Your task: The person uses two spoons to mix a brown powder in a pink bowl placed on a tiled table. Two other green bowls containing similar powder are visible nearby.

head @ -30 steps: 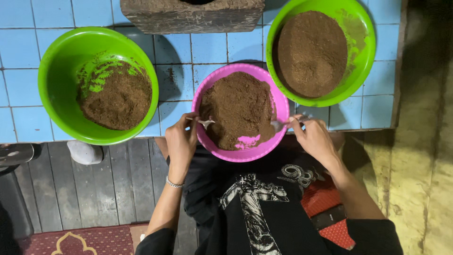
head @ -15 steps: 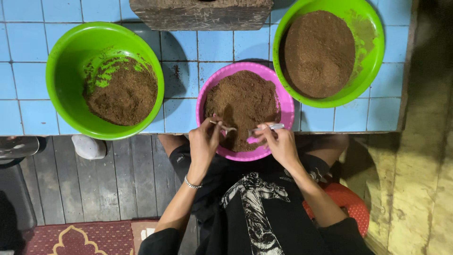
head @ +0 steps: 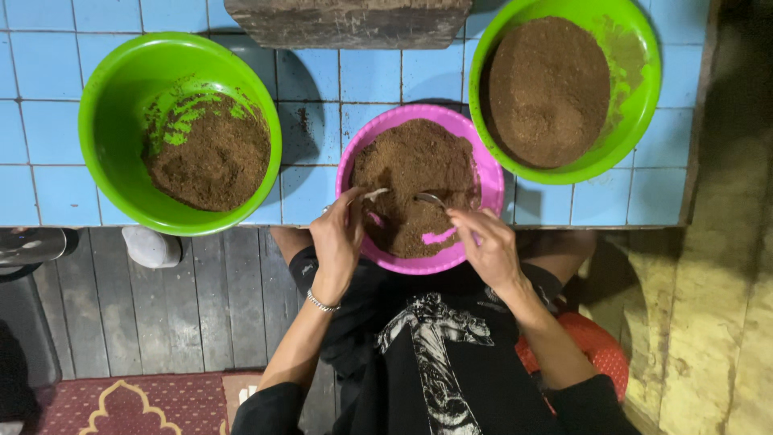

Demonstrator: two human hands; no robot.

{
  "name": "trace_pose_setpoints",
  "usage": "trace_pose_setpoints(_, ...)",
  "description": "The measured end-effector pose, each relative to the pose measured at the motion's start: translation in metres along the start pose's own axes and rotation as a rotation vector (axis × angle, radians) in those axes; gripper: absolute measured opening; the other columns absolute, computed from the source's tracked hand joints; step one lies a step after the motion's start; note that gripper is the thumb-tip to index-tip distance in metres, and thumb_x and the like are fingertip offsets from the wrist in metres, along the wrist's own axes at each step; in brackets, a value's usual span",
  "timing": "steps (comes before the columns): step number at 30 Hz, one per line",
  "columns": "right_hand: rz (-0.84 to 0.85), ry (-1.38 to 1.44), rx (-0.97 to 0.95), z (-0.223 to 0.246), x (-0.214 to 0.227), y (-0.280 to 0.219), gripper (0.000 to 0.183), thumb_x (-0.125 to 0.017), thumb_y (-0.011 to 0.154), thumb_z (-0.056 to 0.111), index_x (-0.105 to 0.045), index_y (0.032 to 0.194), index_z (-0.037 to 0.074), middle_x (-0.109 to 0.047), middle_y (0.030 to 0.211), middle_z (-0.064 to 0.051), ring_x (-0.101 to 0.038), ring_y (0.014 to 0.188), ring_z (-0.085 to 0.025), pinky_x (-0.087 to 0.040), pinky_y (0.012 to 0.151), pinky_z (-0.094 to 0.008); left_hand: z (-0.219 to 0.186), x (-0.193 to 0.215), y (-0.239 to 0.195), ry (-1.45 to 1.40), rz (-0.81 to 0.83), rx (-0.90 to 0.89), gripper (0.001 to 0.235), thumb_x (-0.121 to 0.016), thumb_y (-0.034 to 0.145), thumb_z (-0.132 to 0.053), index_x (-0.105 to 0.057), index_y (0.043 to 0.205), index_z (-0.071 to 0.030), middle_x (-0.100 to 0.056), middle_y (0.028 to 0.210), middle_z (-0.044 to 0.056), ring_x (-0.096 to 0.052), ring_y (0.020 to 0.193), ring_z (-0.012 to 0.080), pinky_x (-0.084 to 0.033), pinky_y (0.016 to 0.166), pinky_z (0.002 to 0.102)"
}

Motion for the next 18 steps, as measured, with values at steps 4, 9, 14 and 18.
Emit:
trace_pose_setpoints(4, -0.049, -0.099, -0.077, 0.012, 0.049, 0.022, 0.014, -0.066, 0.103, 0.007, -0.077, 0.096, 0.011, -0.08, 0.092, -0.006, -0.075, 0.083, -0.026, -0.058, 0.079, -0.037, -0.002, 0.026, 0.003, -0.058, -0.093, 0.051, 0.019, -0.063, 0.098, -0.002, -0.075, 0.107, -0.014, -0.077, 0.08, 0.013, -0.076, 0.077, 0.0344, -0.062, 0.069, 0.042)
trace_pose_setpoints(9, 0.004, -0.142, -0.332, 0.002, 0.068, 0.016, 0.024, -0.056, 0.11, 0.011, -0.075, 0.097, 0.002, -0.076, 0.083, -0.018, -0.073, 0.077, -0.036, -0.057, 0.079, -0.045, 0.011, 0.017, 0.01, -0.046, -0.101, 0.074, 0.013, -0.065, 0.1, -0.003, -0.073, 0.109, -0.007, -0.077, 0.081, 0.017, -0.077, 0.078, 0.0343, -0.062, 0.069, 0.044)
trace_pose_setpoints(14, 0.067, 0.086, -0.53, 0.007, 0.014, 0.023, 0.023, -0.056, 0.107, 0.015, -0.076, 0.104, 0.004, -0.078, 0.09, -0.018, -0.075, 0.077, -0.031, -0.057, 0.061, -0.038, 0.007, 0.001, 0.008, -0.103, -0.059, 0.23, 0.011, -0.068, 0.097, -0.014, -0.078, 0.103, -0.016, -0.073, 0.068, 0.011, -0.075, 0.074, 0.0302, -0.057, 0.068, 0.039)
trace_pose_setpoints(18, -0.001, 0.421, -0.547, -0.016, -0.019, 0.029, 0.029, -0.05, 0.111, 0.021, -0.07, 0.113, 0.0, -0.077, 0.101, -0.021, -0.074, 0.079, -0.022, -0.058, 0.06, -0.024, 0.01, 0.0, 0.02, -0.271, -0.136, 0.318, 0.012, -0.067, 0.097, -0.013, -0.078, 0.101, -0.015, -0.077, 0.077, 0.013, -0.075, 0.077, 0.0251, -0.056, 0.075, 0.039)
Point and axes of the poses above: each hand's wrist, its own y-axis towards the middle knuckle, its own x-axis out of the back of the hand, z = x × y, the point moved 9 cm from there along y, towards the middle knuckle
